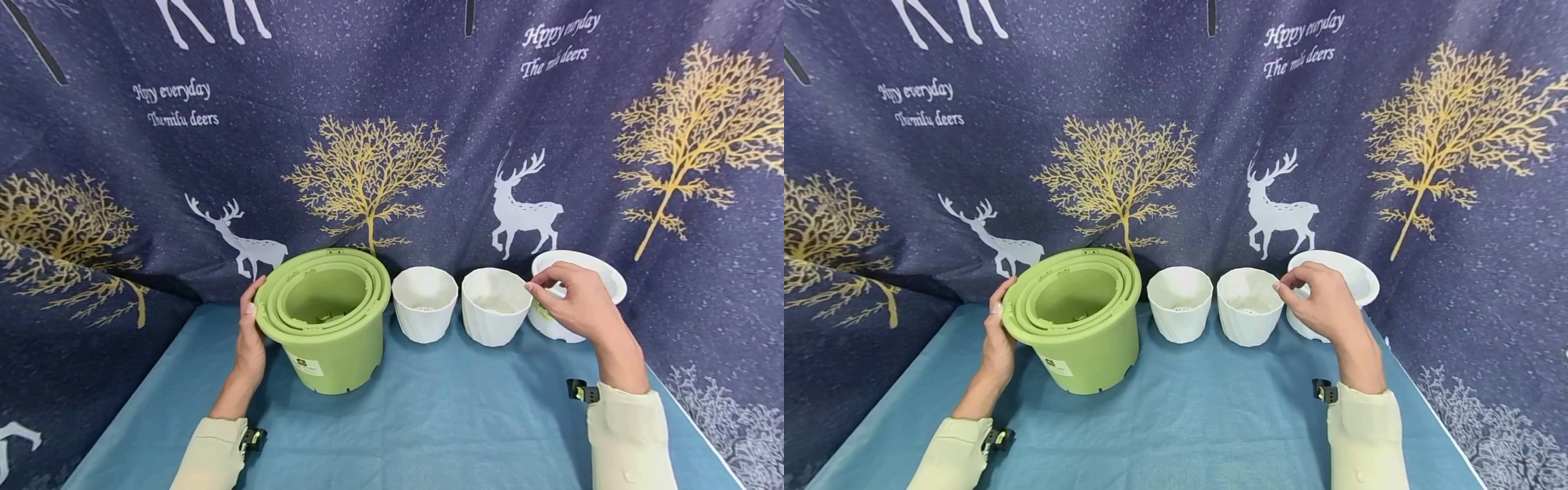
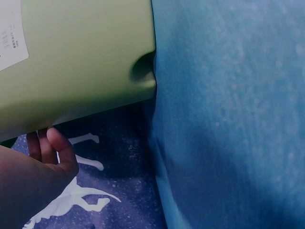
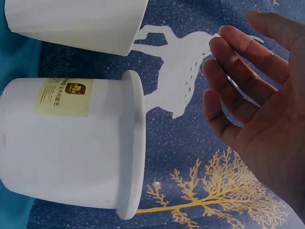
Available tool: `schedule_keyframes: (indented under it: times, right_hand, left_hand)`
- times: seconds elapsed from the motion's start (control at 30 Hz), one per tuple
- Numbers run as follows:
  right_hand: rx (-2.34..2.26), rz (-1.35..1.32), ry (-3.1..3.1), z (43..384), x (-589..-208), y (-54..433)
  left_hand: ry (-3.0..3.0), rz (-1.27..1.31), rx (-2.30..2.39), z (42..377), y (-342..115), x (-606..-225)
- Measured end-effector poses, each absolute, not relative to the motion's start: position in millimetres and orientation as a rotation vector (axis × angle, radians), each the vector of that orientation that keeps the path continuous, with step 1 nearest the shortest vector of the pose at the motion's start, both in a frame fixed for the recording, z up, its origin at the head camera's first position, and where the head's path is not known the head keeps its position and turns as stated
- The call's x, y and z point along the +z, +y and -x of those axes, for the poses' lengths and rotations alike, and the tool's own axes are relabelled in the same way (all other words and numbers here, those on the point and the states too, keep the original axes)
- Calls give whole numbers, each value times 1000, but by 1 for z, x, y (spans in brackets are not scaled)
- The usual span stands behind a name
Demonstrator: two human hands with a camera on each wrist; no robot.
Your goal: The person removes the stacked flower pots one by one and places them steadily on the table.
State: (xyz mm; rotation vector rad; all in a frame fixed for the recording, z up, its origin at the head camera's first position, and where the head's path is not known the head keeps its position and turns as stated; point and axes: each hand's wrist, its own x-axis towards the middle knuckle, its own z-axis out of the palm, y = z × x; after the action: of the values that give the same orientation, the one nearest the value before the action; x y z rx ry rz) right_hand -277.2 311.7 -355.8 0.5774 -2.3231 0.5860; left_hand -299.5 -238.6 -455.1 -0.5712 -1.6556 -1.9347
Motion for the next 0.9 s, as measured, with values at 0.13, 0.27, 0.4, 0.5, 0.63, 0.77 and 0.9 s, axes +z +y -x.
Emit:
schedule_keyframes:
  times: [0.13,0.27,0.4,0.5,0.63,0.77,0.9]
  right_hand:
    - [584,-604,-2303,278,-356,310]
    - [571,-619,-2293,278,-355,308]
    - [559,-618,-2309,278,-354,304]
    - [561,-615,-2324,276,-353,301]
    - [561,-633,-2314,275,-351,296]
    - [568,-670,-2293,275,-350,291]
    - [574,-697,-2285,274,-348,286]
  left_hand:
    - [-1664,558,-1928,300,-238,-455]
    - [-1665,545,-1924,300,-238,-455]
    - [-1667,545,-1921,300,-238,-454]
    - [-1671,552,-1920,300,-239,-455]
    - [-1669,562,-1923,300,-240,-456]
    - [-1661,560,-1932,301,-240,-456]
    - [-1664,540,-1928,300,-239,-455]
